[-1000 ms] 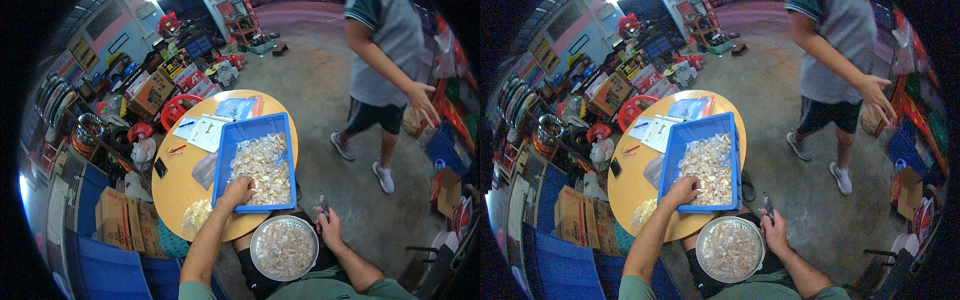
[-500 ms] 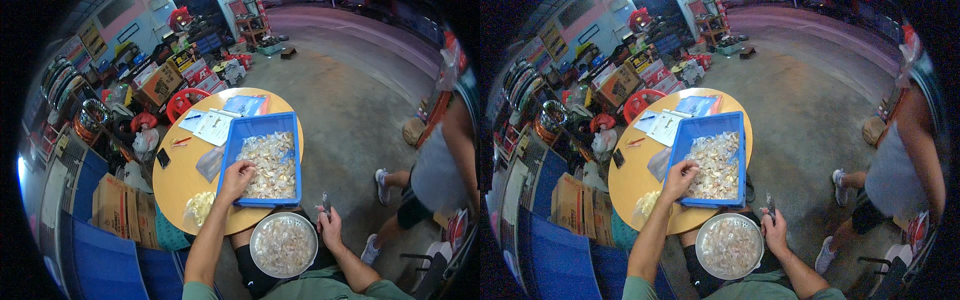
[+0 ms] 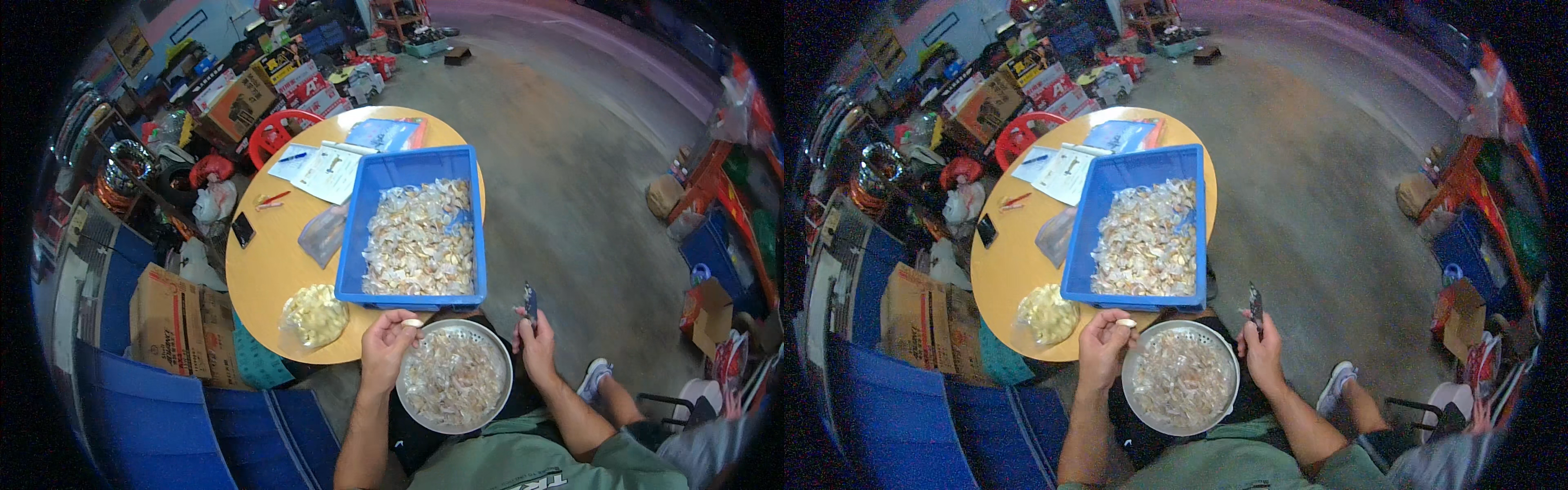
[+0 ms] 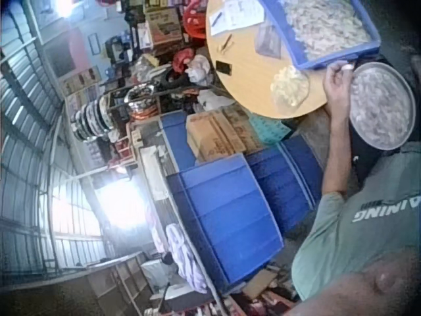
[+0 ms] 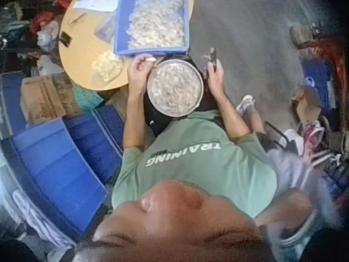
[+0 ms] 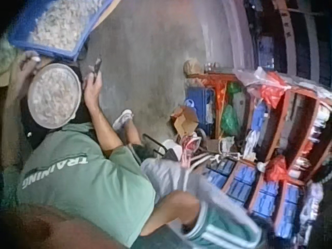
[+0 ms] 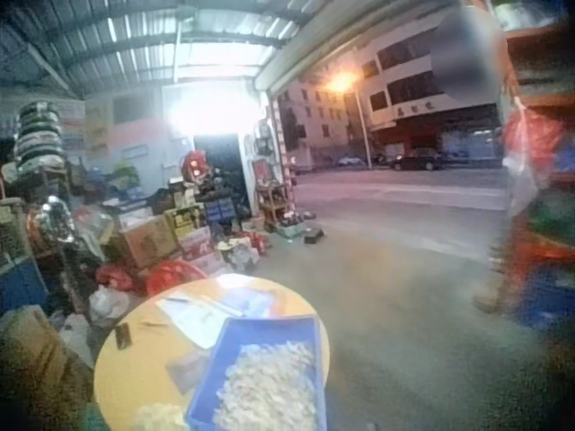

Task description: The person sits at a table and peels garlic cloves one by one using a small knife, placing the peeled cloves into a bowl on their lap. A child sits across the table writing in a notebook.

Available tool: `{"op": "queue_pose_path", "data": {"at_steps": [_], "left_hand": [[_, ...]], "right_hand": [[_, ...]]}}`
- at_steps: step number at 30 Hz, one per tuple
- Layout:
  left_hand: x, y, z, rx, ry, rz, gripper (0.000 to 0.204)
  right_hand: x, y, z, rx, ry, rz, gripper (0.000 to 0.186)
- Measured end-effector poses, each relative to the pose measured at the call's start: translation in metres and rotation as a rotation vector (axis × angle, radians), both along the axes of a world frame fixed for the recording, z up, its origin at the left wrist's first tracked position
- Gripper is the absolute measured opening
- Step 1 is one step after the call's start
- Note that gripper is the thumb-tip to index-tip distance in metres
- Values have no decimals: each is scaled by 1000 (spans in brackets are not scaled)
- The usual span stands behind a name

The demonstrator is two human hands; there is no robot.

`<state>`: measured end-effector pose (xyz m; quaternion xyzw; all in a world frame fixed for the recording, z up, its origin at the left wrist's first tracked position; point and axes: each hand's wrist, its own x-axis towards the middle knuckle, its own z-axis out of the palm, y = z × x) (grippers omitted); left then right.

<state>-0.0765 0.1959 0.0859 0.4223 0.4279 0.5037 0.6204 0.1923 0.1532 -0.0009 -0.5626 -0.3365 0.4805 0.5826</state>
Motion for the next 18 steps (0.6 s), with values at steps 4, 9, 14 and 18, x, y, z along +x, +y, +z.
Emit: {"op": "queue_pose_path", "data": {"at_steps": [4, 9, 14, 18], "left_hand": [[18, -22, -22, -11, -92, -83, 17], [20, -41, -50, -92, -10, -177, 17], [25, -42, -71, -132, 18, -163, 19], [40, -41, -69, -103, 23, -183, 18]], "right_hand": [[16, 2, -1, -59, -160, 53, 24], [71, -15, -44, -108, -320, 8, 21], [107, -73, -55, -275, -700, 43, 23], [129, -142, -58, -464, -1010, 157, 36]]}}
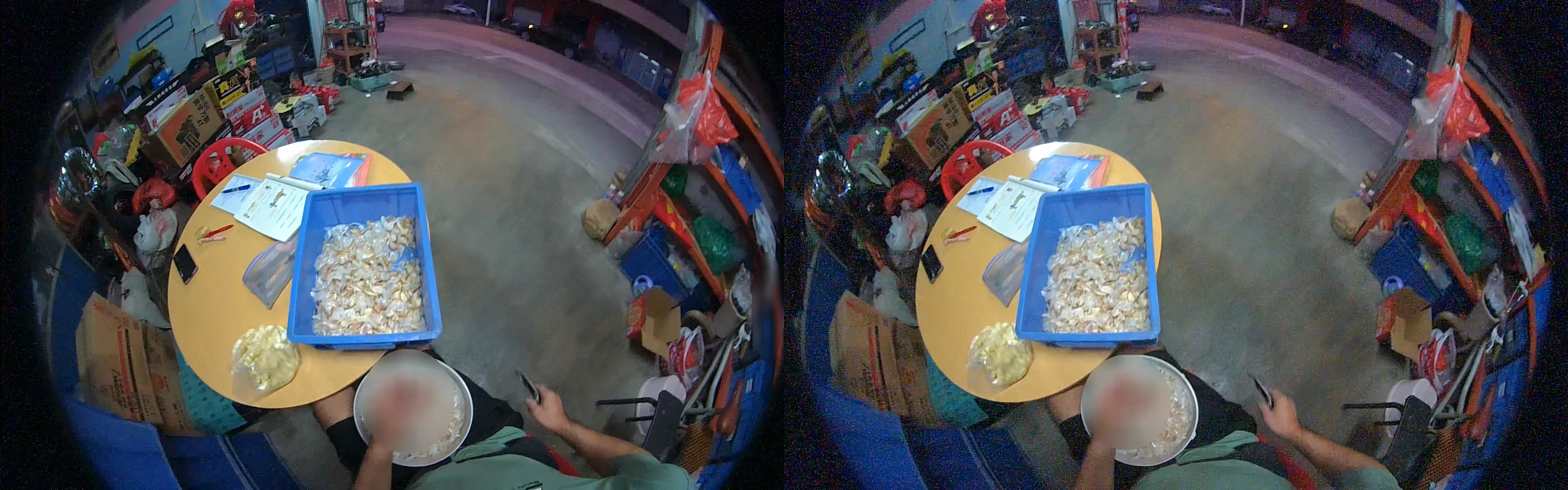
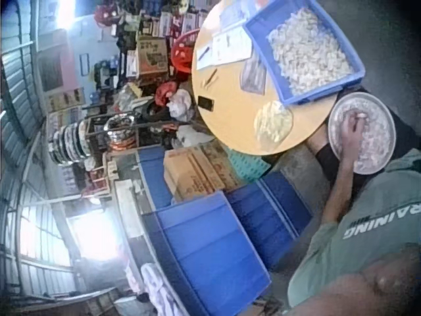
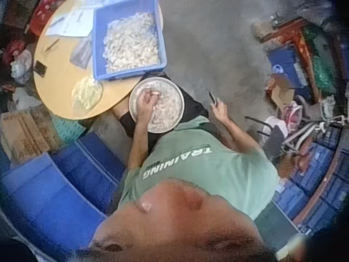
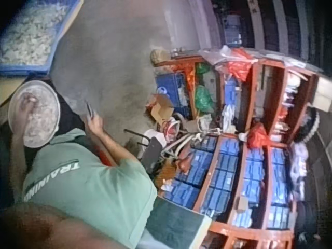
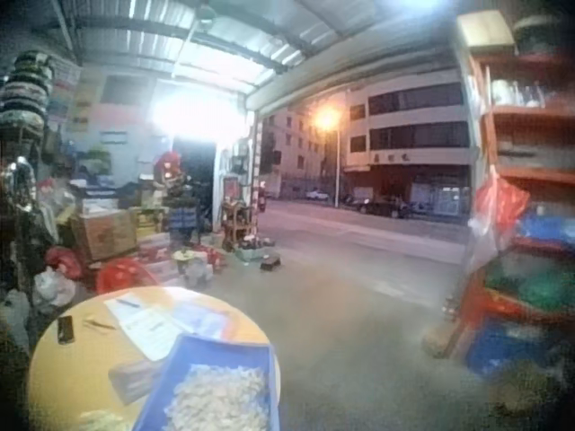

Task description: The person sits at a table and peels garlic cloves one by one using a small knife, placing the peeled cloves into a bowl on their lap. A child sits across the table writing in a notebook.

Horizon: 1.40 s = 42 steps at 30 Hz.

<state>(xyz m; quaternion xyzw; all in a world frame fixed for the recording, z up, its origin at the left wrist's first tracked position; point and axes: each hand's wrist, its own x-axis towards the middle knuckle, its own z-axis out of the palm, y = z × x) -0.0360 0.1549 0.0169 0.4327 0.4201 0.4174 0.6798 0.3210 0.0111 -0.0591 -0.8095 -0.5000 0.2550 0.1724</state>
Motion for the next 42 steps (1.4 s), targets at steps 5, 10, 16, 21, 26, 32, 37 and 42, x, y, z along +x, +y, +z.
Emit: {"op": "queue_pose_path", "data": {"at_steps": [5, 10, 16, 21, 26, 32, 37, 42], "left_hand": [[8, -5, 5, 42, -10, 4, 17], [5, -7, 13, 57, -30, 19, 16], [1, -8, -2, 140, 71, 13, 16], [-12, -8, 16, 136, 77, -3, 20], [-4, -9, -11, 177, -44, 72, 21], [-1, -24, -66, 264, -136, 61, 29], [-7, -20, -58, 286, 19, -16, 29], [2, -22, -62, 235, -120, 47, 28]], "right_hand": [[18, -82, -19, -418, -14, -127, 42], [34, -117, -28, -494, 95, -183, 43], [58, -126, -28, -610, 177, -117, 36], [36, -123, 21, -664, 53, -115, 34], [9, -135, 45, -658, -2, -200, 33], [-9, -140, 56, -629, -38, -251, 32], [-18, -138, 59, -585, -19, -304, 32], [-1, -123, 53, -398, 187, -319, 28]]}}
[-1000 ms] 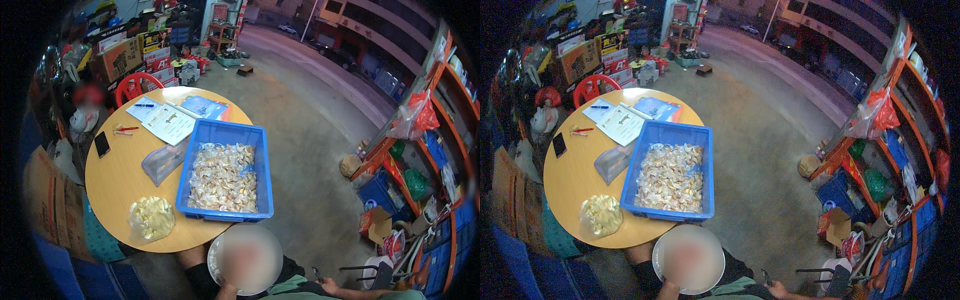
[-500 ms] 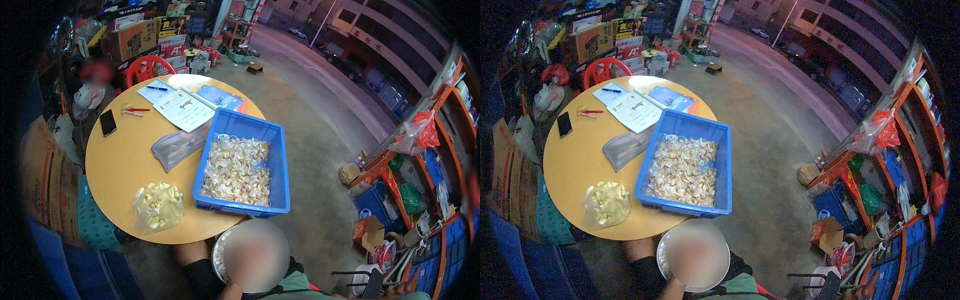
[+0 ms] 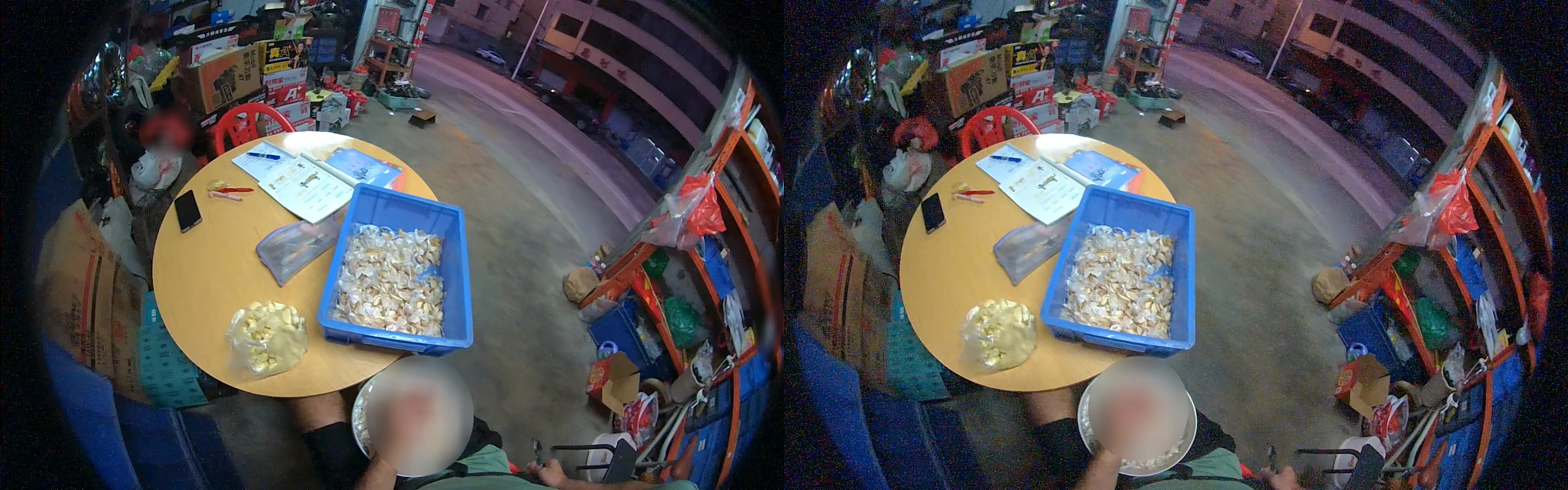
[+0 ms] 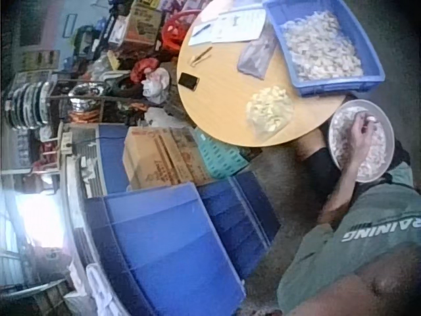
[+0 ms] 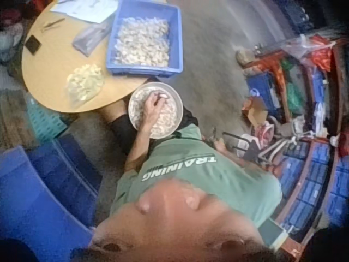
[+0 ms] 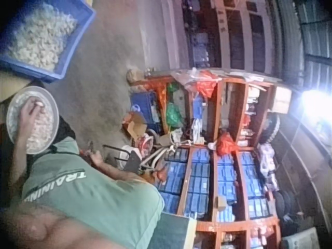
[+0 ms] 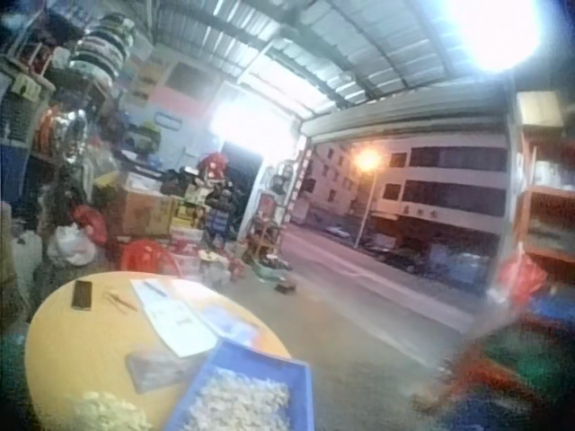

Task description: The person sits at a table and peels garlic cloves one by one using a small knife, placing the peeled cloves into a bowl on their lap. A child sits across the table writing in a notebook.

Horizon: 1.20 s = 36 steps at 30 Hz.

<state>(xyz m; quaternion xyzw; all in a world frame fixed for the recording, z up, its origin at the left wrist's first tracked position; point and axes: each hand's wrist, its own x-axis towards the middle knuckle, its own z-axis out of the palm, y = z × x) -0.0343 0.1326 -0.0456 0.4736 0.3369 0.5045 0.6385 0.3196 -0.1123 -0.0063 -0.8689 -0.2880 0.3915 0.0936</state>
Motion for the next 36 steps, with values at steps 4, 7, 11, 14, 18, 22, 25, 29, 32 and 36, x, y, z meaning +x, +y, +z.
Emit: {"op": "queue_pose_path", "data": {"at_steps": [4, 7, 11, 14, 18, 22, 25, 29, 32, 36], "left_hand": [[-2, 5, 7, -27, 82, 26, 29], [4, 2, -23, -18, 106, 13, 35], [3, 3, -14, 175, 244, 102, 33], [4, 1, 0, 138, 446, 113, 37], [-4, -10, -44, 401, 515, 174, 46], [-12, -20, -51, 311, 526, 155, 50], [-7, -14, 27, -76, 339, 147, 47], [2, -17, 51, -197, 140, 230, 35], [3, -15, 58, -165, 215, 229, 27], [-1, -15, 64, -218, 192, 188, 27]], "right_hand": [[17, 79, -4, 429, 342, -119, 21], [-28, 165, 45, 587, 373, -183, 18], [-79, 225, 74, 746, 544, -30, 16], [-122, 241, 78, 790, 679, 40, 14], [-161, 248, 52, 866, 680, 334, 18], [-174, 255, 56, 983, 609, 663, 25], [-173, 255, 57, 911, 638, 588, 18], [-170, 261, 70, 1043, 479, 755, 10], [-170, 264, 66, 994, 526, 808, 11], [-175, 267, 68, 886, 522, 861, 11]]}}
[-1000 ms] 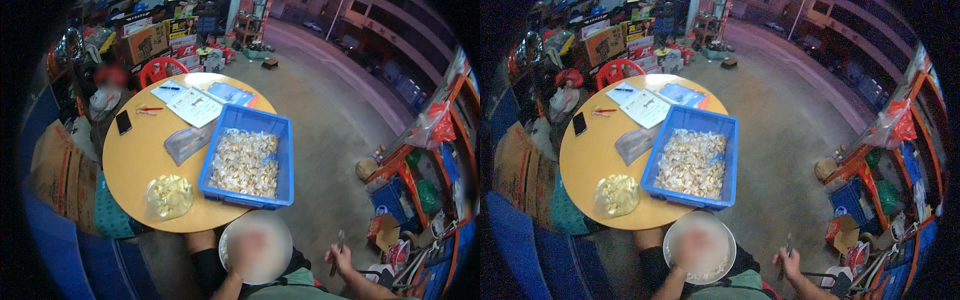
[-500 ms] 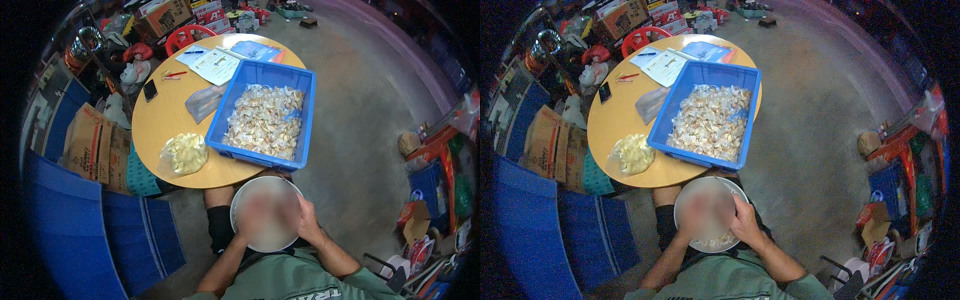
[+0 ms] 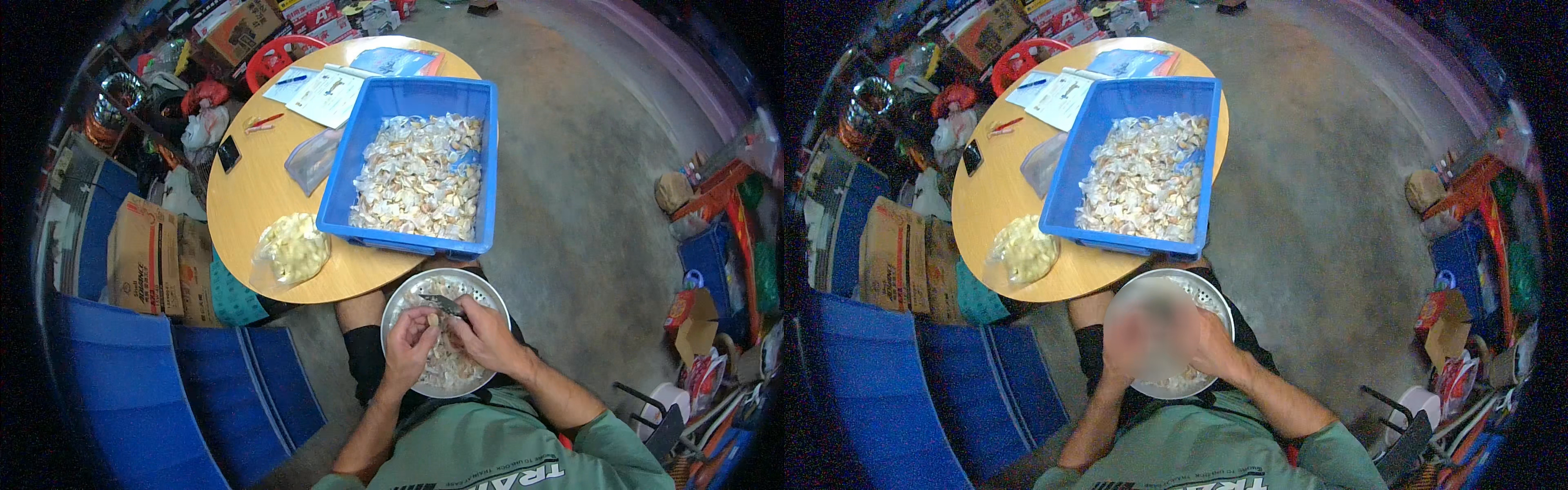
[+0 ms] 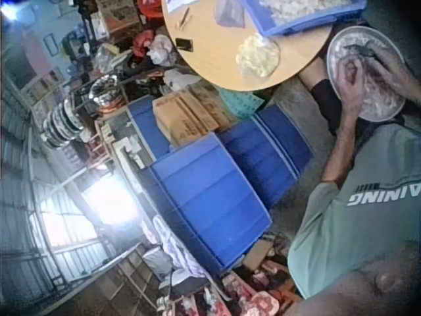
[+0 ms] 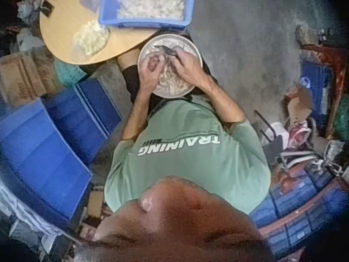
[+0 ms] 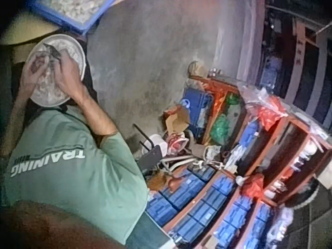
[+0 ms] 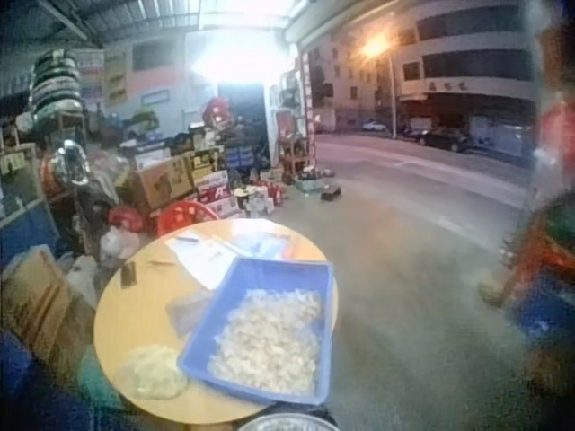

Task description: The person sits at a table and peels garlic cloves one by one using a small knife, placing the peeled cloves into a bowl on their lap. A child sits across the table writing in a notebook.

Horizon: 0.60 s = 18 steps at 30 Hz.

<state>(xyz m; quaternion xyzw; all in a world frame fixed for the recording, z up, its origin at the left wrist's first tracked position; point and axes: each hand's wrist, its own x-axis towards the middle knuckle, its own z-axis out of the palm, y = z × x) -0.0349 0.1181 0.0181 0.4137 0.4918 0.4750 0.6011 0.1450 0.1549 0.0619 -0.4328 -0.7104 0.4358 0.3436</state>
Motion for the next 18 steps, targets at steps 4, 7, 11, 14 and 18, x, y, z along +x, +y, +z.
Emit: {"op": "queue_pose_path", "data": {"at_steps": [4, 7, 11, 14, 18], "left_hand": [[-1, -2, 2, -50, -72, 45, 26], [-2, -4, -4, -47, -88, 59, 24], [-11, -7, -13, -29, -67, 17, 25], [-16, -6, -13, -43, -13, 14, 24], [-24, -6, 6, -10, 113, 134, 13]], "right_hand": [[-8, 7, 3, -80, -88, 13, 16], [-13, 14, 5, -58, -189, 72, 20], [-21, 18, 7, -33, -329, 130, 24], [-25, 17, 4, -22, -343, 135, 23], [-16, 18, 21, -65, -169, 4, 17]]}}
